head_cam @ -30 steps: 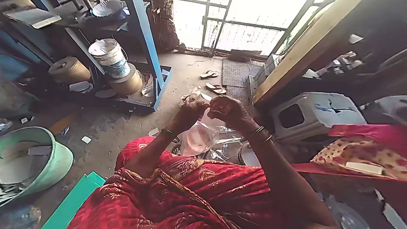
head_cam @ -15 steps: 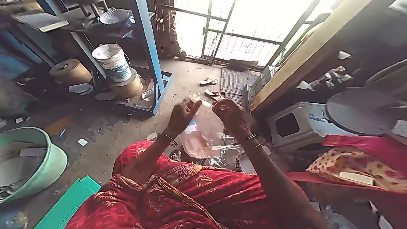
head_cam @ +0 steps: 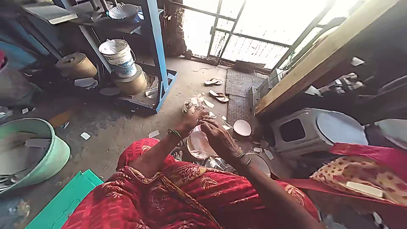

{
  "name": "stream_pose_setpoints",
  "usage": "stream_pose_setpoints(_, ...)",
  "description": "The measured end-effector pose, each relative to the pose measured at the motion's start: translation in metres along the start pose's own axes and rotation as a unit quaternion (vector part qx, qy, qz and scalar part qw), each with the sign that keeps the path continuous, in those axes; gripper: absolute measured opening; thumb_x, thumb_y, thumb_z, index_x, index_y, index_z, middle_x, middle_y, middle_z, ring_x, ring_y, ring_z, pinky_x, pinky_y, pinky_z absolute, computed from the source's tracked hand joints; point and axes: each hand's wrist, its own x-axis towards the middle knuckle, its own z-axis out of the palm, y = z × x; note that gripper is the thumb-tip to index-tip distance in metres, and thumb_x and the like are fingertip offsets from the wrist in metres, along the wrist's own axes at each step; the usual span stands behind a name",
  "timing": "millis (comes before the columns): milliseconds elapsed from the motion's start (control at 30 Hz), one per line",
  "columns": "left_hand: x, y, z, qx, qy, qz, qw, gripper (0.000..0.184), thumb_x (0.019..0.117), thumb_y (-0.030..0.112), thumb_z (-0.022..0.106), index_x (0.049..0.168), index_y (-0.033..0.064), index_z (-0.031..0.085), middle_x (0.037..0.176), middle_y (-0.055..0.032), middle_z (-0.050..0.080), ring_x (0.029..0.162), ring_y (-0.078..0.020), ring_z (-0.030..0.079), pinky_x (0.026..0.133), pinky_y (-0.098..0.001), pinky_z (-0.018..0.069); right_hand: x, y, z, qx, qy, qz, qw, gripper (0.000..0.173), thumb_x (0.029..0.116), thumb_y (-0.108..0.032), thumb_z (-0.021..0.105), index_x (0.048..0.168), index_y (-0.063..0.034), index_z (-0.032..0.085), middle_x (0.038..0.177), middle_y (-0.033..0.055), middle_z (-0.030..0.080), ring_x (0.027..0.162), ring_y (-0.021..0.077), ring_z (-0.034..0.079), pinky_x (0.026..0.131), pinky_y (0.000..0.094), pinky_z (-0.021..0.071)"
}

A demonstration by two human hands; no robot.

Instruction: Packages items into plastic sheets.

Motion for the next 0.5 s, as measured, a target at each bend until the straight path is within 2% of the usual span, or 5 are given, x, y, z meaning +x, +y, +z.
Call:
stream_pose_setpoints(167, -0.007, 0.008, -0.001, 0.041, -0.025, 0.037, 0.998, 0.037, 0.1136, 0.023, 0.033, 0.131, -0.0019, 0.054, 0.115, -0.0121, 0.07, 0.09, -0.0121, 0.072, 0.086, -0.0301, 0.0587, -0.002, 0.001, -0.001, 0.013, -0.019, 0.048, 0.999, 0.015, 0.1011, -0.002, 0.054, 0.103, -0.0002, 0.069, 0.103, 0.0144, 0.073, 0.105, 0.0293, 0.072, 0.091, 0.0418, 0.0584)
stream_pose_setpoints(233, -0.007, 0.011, -0.005, 0.087, -0.02, 0.045, 0.995, 0.032, 0.1117, 0.019, 0.041, 0.128, -0.0038, 0.057, 0.115, -0.0129, 0.069, 0.091, -0.012, 0.07, 0.087, -0.0302, 0.0574, -0.002, 0.004, -0.001, 0.03, -0.046, 0.054, 0.997, 0.017, 0.102, -0.003, 0.052, 0.106, 0.0013, 0.068, 0.106, 0.016, 0.073, 0.109, 0.0305, 0.071, 0.095, 0.0425, 0.057)
stream_pose_setpoints(333, -0.007, 0.009, -0.009, 0.16, 0.02, 0.074, 0.984, 0.025, 0.1049, 0.016, 0.058, 0.117, -0.0043, 0.065, 0.101, -0.0139, 0.07, 0.083, -0.0139, 0.069, 0.083, -0.0333, 0.0582, 0.001, 0.007, -0.007, 0.114, -0.084, 0.075, 0.987, 0.022, 0.1011, -0.015, 0.06, 0.112, 0.0021, 0.068, 0.109, 0.0172, 0.072, 0.108, 0.031, 0.07, 0.096, 0.0452, 0.0549)
stream_pose_setpoints(400, -0.007, 0.008, -0.011, 0.186, 0.038, 0.086, 0.978, 0.023, 0.0994, 0.017, 0.068, 0.113, -0.0019, 0.069, 0.095, -0.0123, 0.072, 0.08, -0.015, 0.069, 0.08, -0.0354, 0.0584, 0.005, 0.006, -0.015, 0.159, -0.037, 0.09, 0.982, 0.027, 0.0985, -0.023, 0.066, 0.113, -0.0002, 0.069, 0.108, 0.0149, 0.073, 0.102, 0.0274, 0.071, 0.092, 0.0448, 0.0559)
stream_pose_setpoints(500, -0.01, 0.011, -0.008, 0.193, 0.022, 0.111, 0.975, 0.017, 0.0953, 0.012, 0.072, 0.105, -0.0003, 0.069, 0.087, -0.0078, 0.07, 0.071, -0.0088, 0.063, 0.07, -0.0286, 0.0553, 0.012, 0.01, -0.025, 0.168, 0.098, 0.103, 0.976, 0.022, 0.094, -0.014, 0.071, 0.111, 0.0012, 0.07, 0.108, 0.0147, 0.074, 0.1, 0.0252, 0.072, 0.091, 0.0426, 0.0586)
